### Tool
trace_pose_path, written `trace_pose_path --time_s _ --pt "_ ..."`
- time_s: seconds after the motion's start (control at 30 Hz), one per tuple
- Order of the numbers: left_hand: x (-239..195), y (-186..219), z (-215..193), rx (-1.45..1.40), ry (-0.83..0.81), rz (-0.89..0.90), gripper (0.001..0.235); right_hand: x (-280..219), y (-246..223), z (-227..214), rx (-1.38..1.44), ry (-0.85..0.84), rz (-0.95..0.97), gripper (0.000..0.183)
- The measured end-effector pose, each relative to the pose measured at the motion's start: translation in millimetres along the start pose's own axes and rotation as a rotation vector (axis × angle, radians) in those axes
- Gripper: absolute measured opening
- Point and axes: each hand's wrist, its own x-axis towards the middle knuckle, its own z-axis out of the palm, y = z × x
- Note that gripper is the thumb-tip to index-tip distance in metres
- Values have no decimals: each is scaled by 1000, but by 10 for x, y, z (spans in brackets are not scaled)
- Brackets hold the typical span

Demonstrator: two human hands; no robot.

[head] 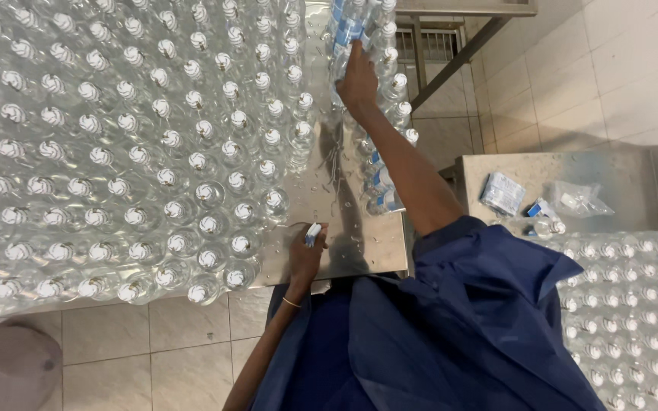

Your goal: The person stands at a stainless steel table and applies labels to clear plastic bottles. They pick up a bottle, wrap a label around it, and place it back on the table among other bottles. The process is repeated continuously throughout the video.

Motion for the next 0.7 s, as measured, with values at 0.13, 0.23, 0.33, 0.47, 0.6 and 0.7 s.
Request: trace_pose_path --time_s 0.13,0.23,0.33,0.47,0.6,0.7 --pt "-82 -81 -73 -114 -8 1 20 730 377 522 -417 190 -48 84" --pt "-151 17 -134 -50 27 -56 26 935 301 396 -668 215 -72 86" --pt "-82 -153 -111 -110 29 -48 21 1216 649 658 -774 477 -136 54" --pt "-53 -169 -46 -106 33 -92 23 1027 510 416 -724 333 -141 83" --pt "-113 -72 -64 -92 -18 -75 18 467 227 278 -414 369 -68 83" --pt "-91 -148 -16 -96 -42 -84 18 -365 -25 16 156 246 -143 63"
